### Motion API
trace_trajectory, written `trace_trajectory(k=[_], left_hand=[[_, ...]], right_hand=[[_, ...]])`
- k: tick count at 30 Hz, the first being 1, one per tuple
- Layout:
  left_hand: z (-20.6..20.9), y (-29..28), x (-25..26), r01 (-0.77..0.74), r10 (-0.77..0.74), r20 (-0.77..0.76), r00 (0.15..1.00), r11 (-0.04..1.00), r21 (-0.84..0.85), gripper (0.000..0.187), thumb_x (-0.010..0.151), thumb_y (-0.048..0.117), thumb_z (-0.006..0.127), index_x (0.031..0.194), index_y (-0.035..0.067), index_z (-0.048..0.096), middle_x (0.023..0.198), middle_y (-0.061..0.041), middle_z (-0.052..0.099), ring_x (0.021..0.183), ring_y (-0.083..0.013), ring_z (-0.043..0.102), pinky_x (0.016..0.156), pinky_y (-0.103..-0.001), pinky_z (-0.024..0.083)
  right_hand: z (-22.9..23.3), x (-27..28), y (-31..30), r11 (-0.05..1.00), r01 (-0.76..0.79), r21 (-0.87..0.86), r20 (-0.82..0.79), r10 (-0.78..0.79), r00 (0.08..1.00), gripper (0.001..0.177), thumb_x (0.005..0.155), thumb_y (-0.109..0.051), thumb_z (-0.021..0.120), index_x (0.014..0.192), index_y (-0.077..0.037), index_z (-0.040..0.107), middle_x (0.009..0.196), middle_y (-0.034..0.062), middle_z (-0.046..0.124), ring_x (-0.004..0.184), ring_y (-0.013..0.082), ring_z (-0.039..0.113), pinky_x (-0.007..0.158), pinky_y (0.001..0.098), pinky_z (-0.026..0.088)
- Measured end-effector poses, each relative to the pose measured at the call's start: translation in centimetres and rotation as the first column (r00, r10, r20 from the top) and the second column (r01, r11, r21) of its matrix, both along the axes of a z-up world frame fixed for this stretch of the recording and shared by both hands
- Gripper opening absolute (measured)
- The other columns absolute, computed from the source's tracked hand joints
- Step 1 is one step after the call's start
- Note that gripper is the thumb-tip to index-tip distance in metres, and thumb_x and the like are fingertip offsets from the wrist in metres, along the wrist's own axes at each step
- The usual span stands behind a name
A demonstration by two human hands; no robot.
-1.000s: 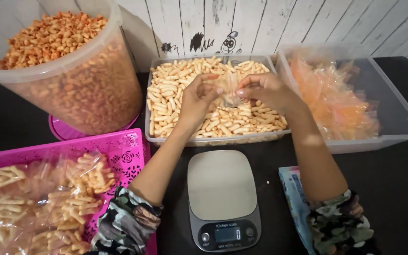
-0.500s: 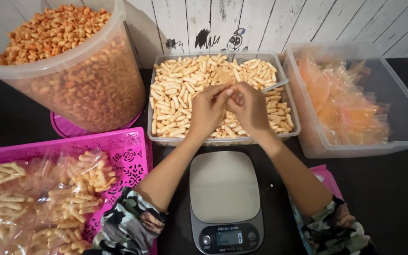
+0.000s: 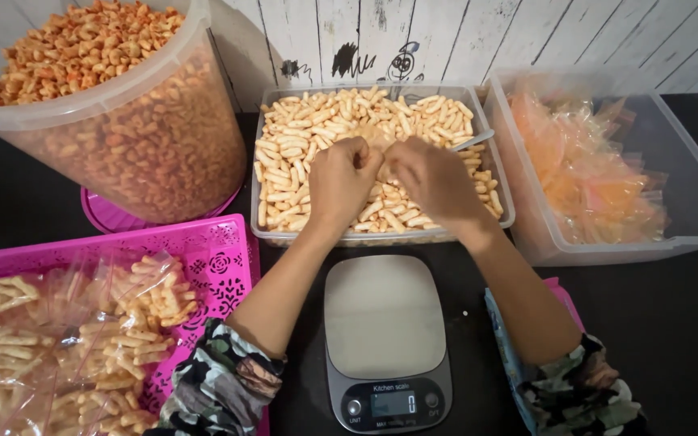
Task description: Packaging puffed snacks into small plastic bags and weighing them on a digital scale.
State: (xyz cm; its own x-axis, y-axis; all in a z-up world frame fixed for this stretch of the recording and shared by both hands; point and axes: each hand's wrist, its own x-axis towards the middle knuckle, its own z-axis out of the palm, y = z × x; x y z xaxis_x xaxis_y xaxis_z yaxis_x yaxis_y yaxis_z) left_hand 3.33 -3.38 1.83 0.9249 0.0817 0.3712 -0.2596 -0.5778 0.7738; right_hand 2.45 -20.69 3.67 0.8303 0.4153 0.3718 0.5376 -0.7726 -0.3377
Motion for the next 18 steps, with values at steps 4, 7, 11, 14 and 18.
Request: trace_trajectory(k=[4,7,11,14,18], left_hand=[[-0.5,0.0,0.0,0.124,-0.121,0.053,0.991,0.991,-0.042,0.026,0.083,0.023,0.064,0.065,0.005,0.059,0.059,-0.016,0.060,0.064,-0.0411,0.066,0.060,-0.050,0.051],[0.2,-1.0,-0.8,0.166,-0.167,0.025,0.986,0.985,0.042,0.026,0.081,0.029,0.067,0.065,0.008,0.063,0.063,-0.016,0.062,0.071,-0.0419,0.068,0.065,-0.051,0.054],[-0.7,-0.1,0.3,0.060,-0.066,0.030,0.997,0.985,0.161,0.034,0.085,0.035,0.064,0.063,0.009,0.063,0.061,-0.016,0.057,0.069,-0.0433,0.067,0.064,-0.050,0.054],[-1.2,-0.2,0.4,0.098,-0.097,-0.013,0.995,0.973,0.210,0.028,0.080,0.036,0.065,0.064,0.013,0.064,0.062,-0.015,0.057,0.070,-0.0428,0.067,0.063,-0.050,0.053],[-0.9,-0.7,0.0,0.151,-0.164,0.052,0.985,0.968,0.199,0.023,0.080,0.031,0.064,0.068,0.012,0.061,0.066,-0.017,0.060,0.076,-0.0426,0.066,0.066,-0.052,0.052]], right_hand=[[-1.0,-0.1,-0.5,0.990,0.088,-0.111,0.158,-0.070,0.985,0.013,0.102,-0.029,0.054,0.108,-0.030,0.066,0.096,-0.0020,0.065,0.094,0.0249,0.069,0.077,0.0415,0.058],[-2.5,1.1,-0.7,0.955,0.219,-0.201,0.353,-0.138,0.926,0.015,0.104,-0.039,0.053,0.107,-0.032,0.066,0.109,-0.0128,0.057,0.099,0.0118,0.063,0.071,0.0294,0.057],[-3.4,1.0,0.0,0.974,0.099,-0.205,0.223,-0.052,0.974,0.011,0.095,-0.019,0.057,0.096,-0.019,0.068,0.100,-0.0023,0.057,0.091,0.0237,0.066,0.069,0.0371,0.059],[-1.2,0.0,-0.1,0.994,0.048,-0.094,0.171,-0.031,0.985,0.011,0.094,-0.016,0.061,0.100,-0.013,0.070,0.094,0.0052,0.060,0.087,0.0302,0.067,0.069,0.0407,0.057],[-0.8,0.6,-0.3,0.988,-0.057,0.144,0.102,0.042,0.994,0.016,0.090,-0.011,0.070,0.104,-0.015,0.075,0.081,0.0085,0.066,0.077,0.0327,0.069,0.068,0.0401,0.054]])
